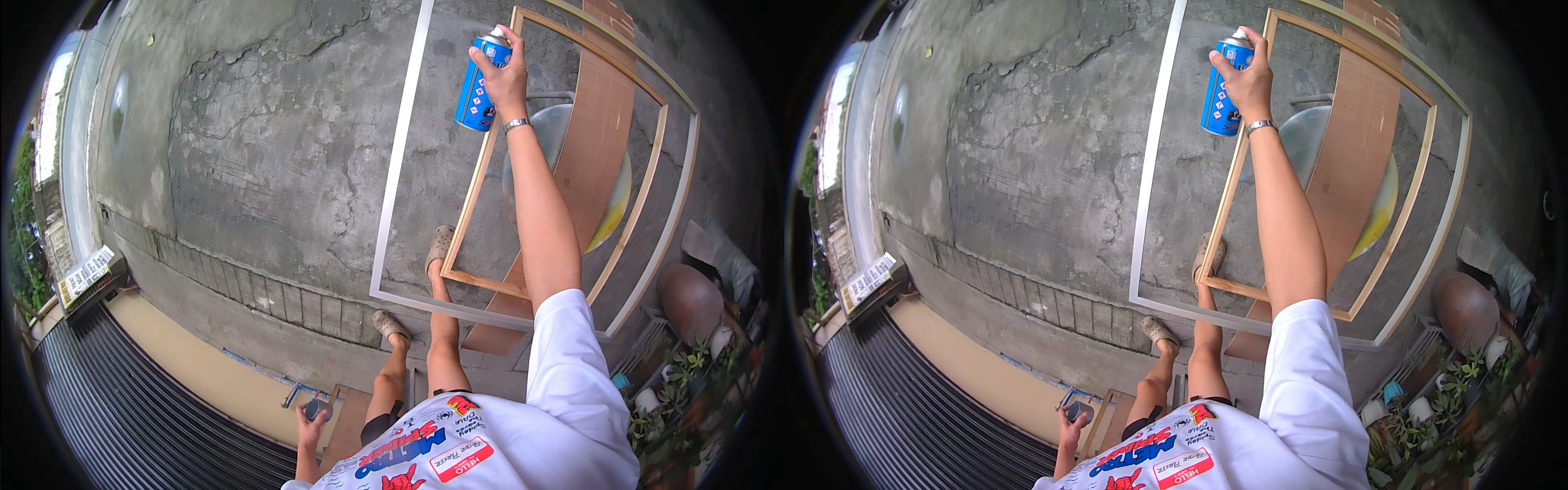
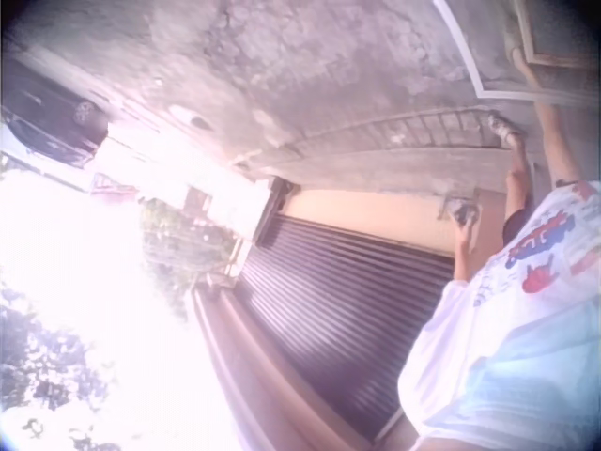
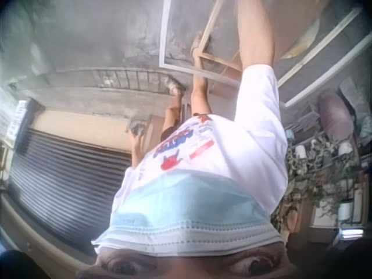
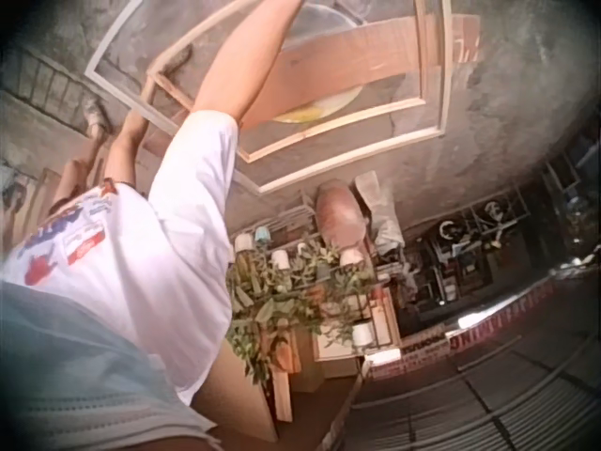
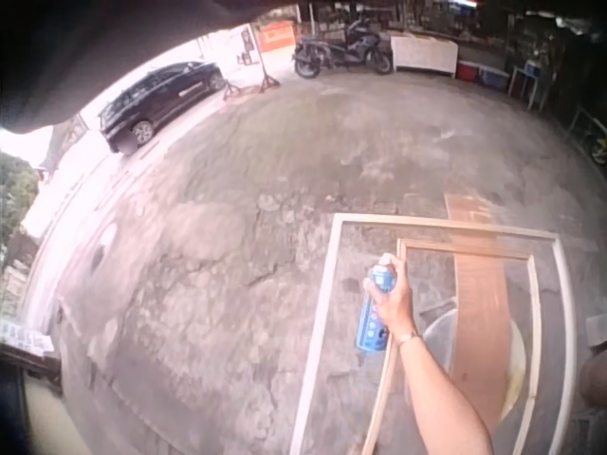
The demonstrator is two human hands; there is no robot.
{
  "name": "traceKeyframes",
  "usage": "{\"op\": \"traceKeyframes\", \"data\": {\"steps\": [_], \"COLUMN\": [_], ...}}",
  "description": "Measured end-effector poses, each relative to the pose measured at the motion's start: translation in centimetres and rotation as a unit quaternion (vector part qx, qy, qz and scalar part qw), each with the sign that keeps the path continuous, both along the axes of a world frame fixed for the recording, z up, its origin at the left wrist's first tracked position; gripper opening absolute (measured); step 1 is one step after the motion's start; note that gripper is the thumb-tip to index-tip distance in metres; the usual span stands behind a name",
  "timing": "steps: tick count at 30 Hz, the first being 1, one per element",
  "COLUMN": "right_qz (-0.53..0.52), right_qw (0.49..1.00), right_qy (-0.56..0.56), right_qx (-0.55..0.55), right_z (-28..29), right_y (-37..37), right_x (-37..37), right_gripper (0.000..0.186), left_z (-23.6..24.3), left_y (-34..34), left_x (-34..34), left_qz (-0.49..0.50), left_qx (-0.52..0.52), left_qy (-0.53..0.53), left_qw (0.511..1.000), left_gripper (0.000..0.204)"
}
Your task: The person uses a blue spray paint can to apply white paint along the edges of a wooden frame placed on a concrete floor. The person moves around the frame, spraying each side in sequence while holding the can in the right hand and the cap in the left hand.
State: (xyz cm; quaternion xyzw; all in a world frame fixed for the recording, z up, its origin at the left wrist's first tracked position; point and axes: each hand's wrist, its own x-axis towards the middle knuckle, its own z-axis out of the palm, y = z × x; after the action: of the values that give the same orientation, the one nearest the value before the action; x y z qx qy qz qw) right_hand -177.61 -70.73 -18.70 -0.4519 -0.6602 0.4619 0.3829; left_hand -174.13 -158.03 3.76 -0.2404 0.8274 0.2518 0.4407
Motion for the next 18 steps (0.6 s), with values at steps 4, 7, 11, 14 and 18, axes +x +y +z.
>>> {"op": "traceKeyframes", "data": {"steps": [4,7,11,14,18], "right_qz": [-0.053,-0.109,-0.093,-0.072,-0.217], "right_qw": [0.991,0.971,0.970,0.946,0.874], "right_qy": [0.033,0.089,0.187,0.290,0.330], "right_qx": [0.121,0.192,0.128,-0.126,-0.284], "right_z": [-0.5,0.7,3.2,8.0,8.2], "right_y": [8.5,12.1,5.6,-3.5,-14.5], "right_x": [-4.1,-5.5,-3.7,0.5,9.0], "right_gripper": [0.063,0.063,0.067,0.080,0.075], "left_z": [0.5,1.0,2.9,3.6,3.4], "left_y": [0.9,2.6,0.3,0.3,-2.9], "left_x": [-0.6,-1.8,-2.1,-3.4,-5.3], "left_qz": [-0.001,0.021,0.002,0.026,-0.005], "left_qx": [-0.023,-0.029,-0.051,-0.074,-0.101], "left_qy": [-0.005,-0.010,-0.011,-0.046,-0.084], "left_qw": [1.000,0.999,0.999,0.996,0.991], "left_gripper": [0.077,0.077,0.074,0.077,0.082]}}
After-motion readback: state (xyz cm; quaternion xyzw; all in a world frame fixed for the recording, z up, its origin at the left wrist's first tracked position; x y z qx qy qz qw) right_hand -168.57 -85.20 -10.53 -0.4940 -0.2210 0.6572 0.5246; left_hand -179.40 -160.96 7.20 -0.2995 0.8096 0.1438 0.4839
